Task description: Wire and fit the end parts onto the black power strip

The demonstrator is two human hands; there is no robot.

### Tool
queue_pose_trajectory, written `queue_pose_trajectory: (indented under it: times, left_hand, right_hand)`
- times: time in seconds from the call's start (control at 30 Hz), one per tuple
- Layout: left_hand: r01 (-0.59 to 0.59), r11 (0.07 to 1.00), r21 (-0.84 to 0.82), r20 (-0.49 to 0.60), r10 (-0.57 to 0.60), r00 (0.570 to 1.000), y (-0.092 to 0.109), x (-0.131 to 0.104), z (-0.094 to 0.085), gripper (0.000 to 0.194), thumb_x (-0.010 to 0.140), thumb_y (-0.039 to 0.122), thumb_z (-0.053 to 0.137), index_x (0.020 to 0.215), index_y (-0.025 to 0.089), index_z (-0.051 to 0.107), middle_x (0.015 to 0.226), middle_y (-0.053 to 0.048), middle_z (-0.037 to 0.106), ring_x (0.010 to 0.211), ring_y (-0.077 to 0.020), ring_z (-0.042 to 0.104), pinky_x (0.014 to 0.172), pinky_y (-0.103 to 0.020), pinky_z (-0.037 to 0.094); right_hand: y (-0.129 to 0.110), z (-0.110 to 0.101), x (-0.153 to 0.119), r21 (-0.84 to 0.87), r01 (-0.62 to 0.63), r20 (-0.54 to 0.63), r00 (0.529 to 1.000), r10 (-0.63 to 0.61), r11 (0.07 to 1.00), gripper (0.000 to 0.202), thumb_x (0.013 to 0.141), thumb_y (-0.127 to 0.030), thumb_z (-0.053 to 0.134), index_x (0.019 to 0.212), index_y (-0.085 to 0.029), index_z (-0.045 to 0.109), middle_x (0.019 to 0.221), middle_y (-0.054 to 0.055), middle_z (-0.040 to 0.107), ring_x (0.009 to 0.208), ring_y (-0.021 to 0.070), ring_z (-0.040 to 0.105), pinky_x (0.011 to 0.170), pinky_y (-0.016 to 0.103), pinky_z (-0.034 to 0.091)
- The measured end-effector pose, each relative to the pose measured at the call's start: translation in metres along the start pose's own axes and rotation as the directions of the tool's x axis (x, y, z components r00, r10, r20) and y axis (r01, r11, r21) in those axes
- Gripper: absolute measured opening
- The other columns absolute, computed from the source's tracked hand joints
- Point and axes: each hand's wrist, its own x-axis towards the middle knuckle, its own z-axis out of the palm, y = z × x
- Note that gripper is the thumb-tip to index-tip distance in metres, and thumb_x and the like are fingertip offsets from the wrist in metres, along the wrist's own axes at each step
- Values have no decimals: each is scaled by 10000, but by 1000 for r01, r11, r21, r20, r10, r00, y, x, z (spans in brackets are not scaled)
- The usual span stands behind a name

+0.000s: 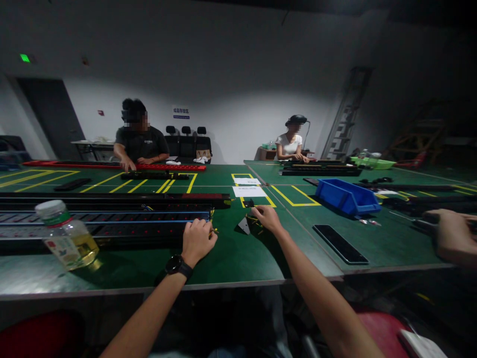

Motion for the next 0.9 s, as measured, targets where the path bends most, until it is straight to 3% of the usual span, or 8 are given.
queue_pose_trajectory:
  times: [0.13, 0.3, 0.43, 0.63, 0.77, 0.9]
  left_hand:
    - [-4, 1000, -2, -4, 4, 1000, 0, 0, 1, 127, 898, 282, 572, 832, 211, 654, 910, -96, 710, 943, -292, 606, 793, -430, 374]
    - [-2, 1000, -7, -13, 2, 1000, 0, 0, 0, 131, 898, 272, 564, 835, 208, 659, 903, -88, 706, 933, -292, 607, 794, -439, 380]
    - [-5, 1000, 2, -13, 5, 1000, 0, 0, 0, 134, 903, 271, 559, 835, 211, 657, 910, -87, 711, 932, -286, 603, 799, -444, 387]
    - [-7, 1000, 2, -11, 7, 1000, 0, 0, -1, 137, 901, 270, 553, 837, 210, 658, 909, -92, 710, 936, -289, 606, 797, -439, 394]
    - [-3, 1000, -5, -5, 3, 1000, 0, 0, -1, 148, 903, 269, 550, 836, 207, 666, 909, -95, 711, 928, -288, 606, 796, -442, 400]
    - [-3, 1000, -1, 2, 3, 1000, 1, 0, -2, 151, 902, 274, 553, 833, 206, 670, 906, -97, 709, 933, -293, 611, 793, -441, 402]
  right_hand:
    - [-26, -2, -8, 36, 168, 82, 982, -170, 985, 459, 975, -611, 555, 1076, -225, 781, 1037, 93, 767, 967, 257, 676, 865, 354, 477]
    - [-49, 5, -18, -83, 243, 230, 948, -218, 967, 632, 858, -703, 682, 1295, -247, 701, 1196, 123, 704, 1149, 329, 633, 961, 440, 471]
    - [-45, 4, -17, -74, 229, 234, 950, -207, 971, 605, 845, -620, 727, 1312, -236, 687, 1194, 118, 716, 1132, 314, 654, 959, 409, 482]
    - [-35, 0, -11, 131, 120, 239, 960, -149, 984, 525, 844, -568, 752, 1257, -248, 708, 1174, 81, 753, 1051, 273, 697, 933, 365, 512]
    - [-34, 1, -6, 309, 73, 119, 986, -115, 948, 475, 843, -552, 752, 1182, -220, 726, 1085, 83, 779, 955, 253, 720, 863, 344, 537]
    - [-26, -2, 1, 386, -20, -124, 989, 74, 922, 488, 882, -541, 677, 1223, -192, 686, 1124, 110, 769, 995, 254, 718, 876, 340, 542]
